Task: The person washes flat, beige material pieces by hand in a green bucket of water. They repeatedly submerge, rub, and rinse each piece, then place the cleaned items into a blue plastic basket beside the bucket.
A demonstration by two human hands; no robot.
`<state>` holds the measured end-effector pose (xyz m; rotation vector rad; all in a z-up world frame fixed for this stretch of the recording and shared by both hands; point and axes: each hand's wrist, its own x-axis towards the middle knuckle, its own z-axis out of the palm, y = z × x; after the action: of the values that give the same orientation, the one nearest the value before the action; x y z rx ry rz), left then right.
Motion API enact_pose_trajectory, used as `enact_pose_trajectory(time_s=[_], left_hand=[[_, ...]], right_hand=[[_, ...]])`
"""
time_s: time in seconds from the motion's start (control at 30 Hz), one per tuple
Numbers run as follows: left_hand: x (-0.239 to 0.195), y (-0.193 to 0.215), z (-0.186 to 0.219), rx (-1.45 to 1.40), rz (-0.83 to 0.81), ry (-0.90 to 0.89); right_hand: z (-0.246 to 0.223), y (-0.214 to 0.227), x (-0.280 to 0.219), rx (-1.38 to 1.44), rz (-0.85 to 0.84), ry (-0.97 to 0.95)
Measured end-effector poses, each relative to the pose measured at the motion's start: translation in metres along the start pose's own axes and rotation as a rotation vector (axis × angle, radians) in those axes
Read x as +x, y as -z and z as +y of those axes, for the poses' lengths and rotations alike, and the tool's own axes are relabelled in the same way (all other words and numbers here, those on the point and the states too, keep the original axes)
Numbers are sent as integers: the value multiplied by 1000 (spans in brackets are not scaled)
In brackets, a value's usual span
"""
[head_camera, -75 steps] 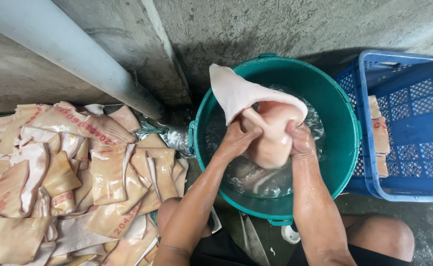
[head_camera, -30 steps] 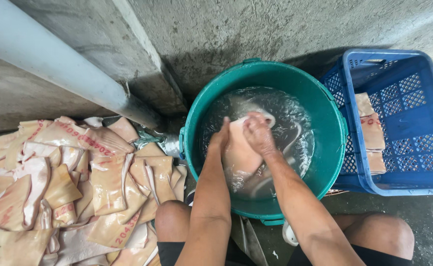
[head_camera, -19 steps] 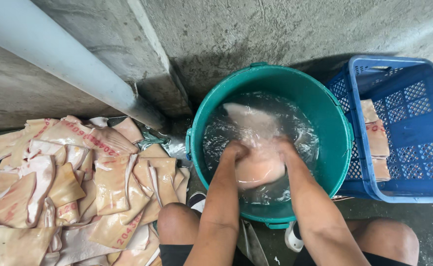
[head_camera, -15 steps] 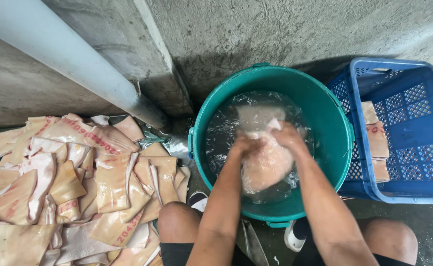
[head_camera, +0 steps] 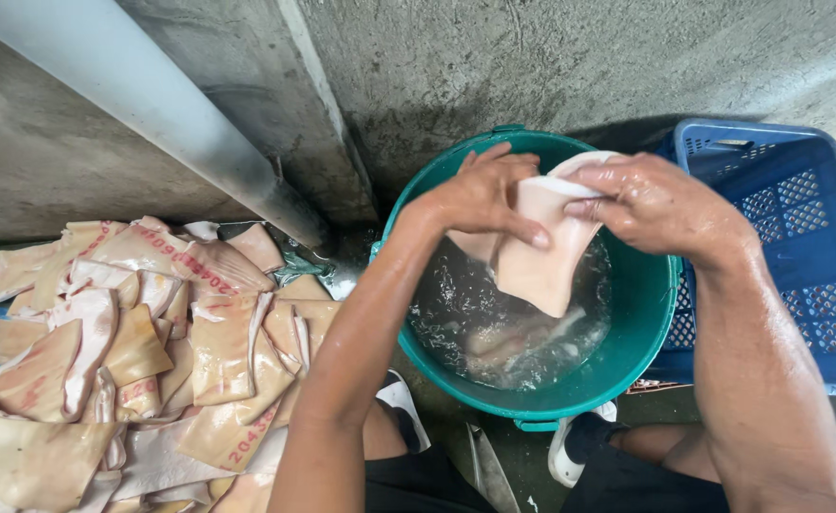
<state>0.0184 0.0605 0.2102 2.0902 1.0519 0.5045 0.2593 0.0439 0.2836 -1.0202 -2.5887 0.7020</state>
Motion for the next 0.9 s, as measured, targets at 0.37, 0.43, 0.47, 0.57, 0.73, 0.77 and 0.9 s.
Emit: enact_pose_trajectory(time_s=[0.37,0.43,0.47,0.57,0.73,0.77,0.9], left_hand=[[-78,84,-13,-192,109,137],[-97,95,-18,-156,131,184],[-107,100,-21,-138,142,206],[-137,108,-38,-109,187,238],[-175,107,-79,-18,197,495],[-178,105,-88,57,192,525],[-173,87,-123,427,121,522]], right_hand=[[-53,-21,47,180,14,-165],[-57,-32,63,231,-23,-150],[-59,-40,73,259,-50,-138],[-62,-73,107,303,-140,-142],[-55,-138,155,294,-307,-140],[-52,-149,161,261,-312,-130],[-37,-190,175,183,-303,-175]])
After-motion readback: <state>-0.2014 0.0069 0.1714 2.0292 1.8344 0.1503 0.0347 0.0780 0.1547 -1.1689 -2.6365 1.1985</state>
